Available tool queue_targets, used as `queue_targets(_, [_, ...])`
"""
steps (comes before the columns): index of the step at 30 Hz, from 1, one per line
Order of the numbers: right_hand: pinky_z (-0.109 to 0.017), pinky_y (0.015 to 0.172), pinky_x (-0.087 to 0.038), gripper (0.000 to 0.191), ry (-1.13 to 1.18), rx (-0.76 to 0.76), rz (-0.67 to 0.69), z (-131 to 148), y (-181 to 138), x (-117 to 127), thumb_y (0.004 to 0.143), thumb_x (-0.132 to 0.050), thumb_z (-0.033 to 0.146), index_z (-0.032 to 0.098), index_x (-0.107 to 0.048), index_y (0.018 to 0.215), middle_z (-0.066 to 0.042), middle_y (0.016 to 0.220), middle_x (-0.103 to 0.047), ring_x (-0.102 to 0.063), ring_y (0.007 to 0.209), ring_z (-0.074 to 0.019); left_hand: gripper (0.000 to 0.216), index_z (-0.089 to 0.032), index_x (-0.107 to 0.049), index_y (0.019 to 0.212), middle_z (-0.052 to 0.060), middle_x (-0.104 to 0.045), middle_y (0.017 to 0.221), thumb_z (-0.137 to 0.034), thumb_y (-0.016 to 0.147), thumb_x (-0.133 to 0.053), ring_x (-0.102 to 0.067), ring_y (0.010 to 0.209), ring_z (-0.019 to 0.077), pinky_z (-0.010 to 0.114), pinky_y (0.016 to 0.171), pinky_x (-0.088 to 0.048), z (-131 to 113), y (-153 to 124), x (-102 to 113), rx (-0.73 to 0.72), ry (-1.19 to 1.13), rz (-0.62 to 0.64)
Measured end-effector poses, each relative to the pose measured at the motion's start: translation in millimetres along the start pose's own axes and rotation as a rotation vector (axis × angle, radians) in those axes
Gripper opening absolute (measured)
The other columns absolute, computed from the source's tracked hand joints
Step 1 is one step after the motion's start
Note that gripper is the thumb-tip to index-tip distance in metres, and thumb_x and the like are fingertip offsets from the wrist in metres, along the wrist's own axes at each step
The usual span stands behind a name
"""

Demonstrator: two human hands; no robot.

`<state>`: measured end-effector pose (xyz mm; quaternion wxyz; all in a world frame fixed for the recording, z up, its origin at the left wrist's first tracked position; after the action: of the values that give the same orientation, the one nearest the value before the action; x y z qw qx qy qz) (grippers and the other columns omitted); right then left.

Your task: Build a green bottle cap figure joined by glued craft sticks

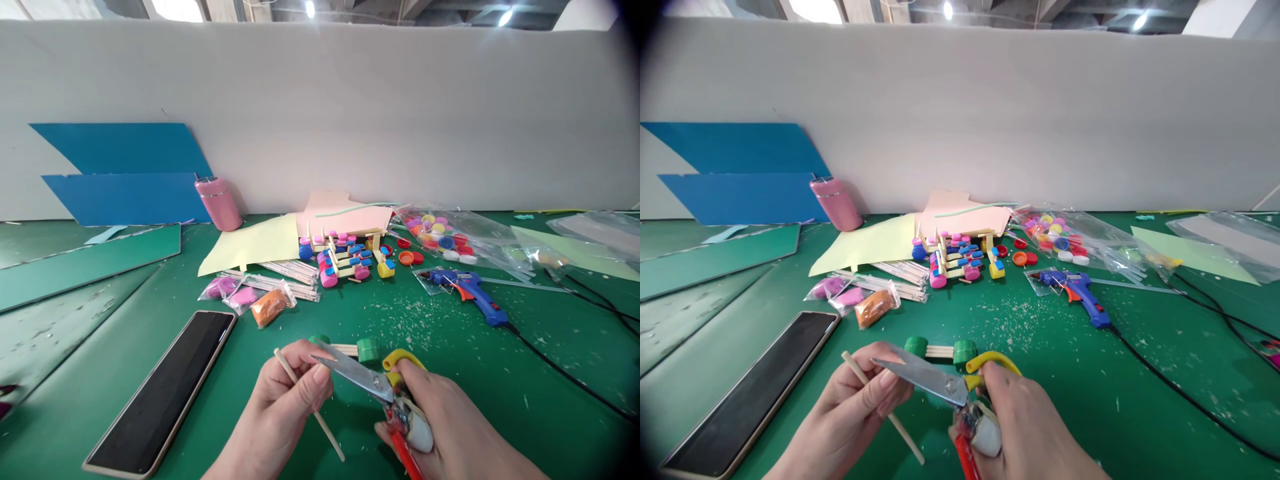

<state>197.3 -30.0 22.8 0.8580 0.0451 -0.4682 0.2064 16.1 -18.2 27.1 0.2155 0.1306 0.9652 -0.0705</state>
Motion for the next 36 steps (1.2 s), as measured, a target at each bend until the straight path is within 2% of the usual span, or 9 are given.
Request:
queue_targets(7, [-0.023,0.046,-0.038,0.018,0.134,0.056,-0.121,-1,2,4,0.077,-0.052,0.032,0.023,-0.037,0.073,0.003,0.06,-0.053,-0.048,0.049,-0.0128,0.013,-0.018,-0.062,0.078,-0.006,-0.038,0.051,-0.031,0.08,-0.059,-0.029,0.05,0.0075,0.024,0.051,-0.022,4,3,-2,0.033,-0.059,-0.032])
queue_targets(11, [-0.023,0.047,-0.039,0.022,0.159,0.048,-0.198,-2,0,11,0.072,-0.058,0.029,0.024,-0.036,0.076,0.003,0.065,-0.053,-0.05,0.053,-0.0132,0.014,-0.017,-0.062,0.08,-0.007,-0.036,0.048,-0.03,0.082,-0.057,-0.026,0.048,0.0065,0.022,0.05,-0.021,3,4,-2,0.035,-0.104,-0.04])
queue_targets(16, [-0.025,0.048,-0.039,0.025,0.054,0.039,-0.113,-4,0,7,0.071,-0.059,0.032,0.023,-0.037,0.076,0.001,0.07,-0.051,-0.049,0.056,-0.0148,0.012,-0.018,-0.061,0.08,-0.006,-0.036,0.05,-0.028,0.083,-0.056,-0.026,0.048,0.0067,0.022,0.05,-0.022,3,5,-2,0.038,-0.148,-0.045])
queue_targets(26, [-0.027,0.053,-0.041,0.028,0.028,0.029,-0.083,-5,0,5,0.068,-0.061,0.034,0.022,-0.039,0.079,-0.001,0.075,-0.053,-0.051,0.061,-0.0168,0.014,-0.018,-0.063,0.083,-0.007,-0.034,0.049,-0.03,0.082,-0.056,-0.025,0.048,0.007,0.023,0.05,-0.02,3,4,-1,0.045,-0.173,-0.006])
queue_targets(30, [-0.025,0.048,-0.039,0.027,0.031,-0.009,-0.035,-3,0,7,0.068,-0.061,0.037,0.023,-0.038,0.073,0.0,0.069,-0.053,-0.05,0.056,-0.016,0.015,-0.018,-0.063,0.08,-0.007,-0.034,0.047,-0.031,0.081,-0.058,-0.024,0.047,0.007,0.024,0.05,-0.019,2,4,-3,0.057,-0.183,0.004])
queue_targets(33, [-0.023,0.043,-0.036,0.026,0.068,-0.004,0.007,-1,1,8,0.07,-0.059,0.038,0.023,-0.037,0.071,0.002,0.064,-0.053,-0.049,0.05,-0.014,0.017,-0.016,-0.062,0.071,-0.007,-0.034,0.046,-0.03,0.08,-0.059,-0.023,0.046,0.0068,0.025,0.05,-0.018,3,4,-8,0.095,-0.188,0.026])
queue_targets(36, [-0.022,0.043,-0.034,0.026,0.096,0.0,-0.039,-2,3,9,0.07,-0.061,0.036,0.022,-0.038,0.07,0.003,0.06,-0.053,-0.048,0.048,-0.0129,0.018,-0.015,-0.063,0.071,-0.007,-0.033,0.045,-0.031,0.08,-0.06,-0.023,0.045,0.0064,0.024,0.049,-0.018,4,4,-11,0.125,-0.201,0.056])
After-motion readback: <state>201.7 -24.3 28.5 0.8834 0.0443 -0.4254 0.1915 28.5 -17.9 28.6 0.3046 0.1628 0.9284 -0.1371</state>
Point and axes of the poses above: each hand's wrist, its own y-axis towards the middle knuckle, its own x-axis out of the back of the hand, z = x × y, the point moved 3 cm from there along y, towards the middle knuckle
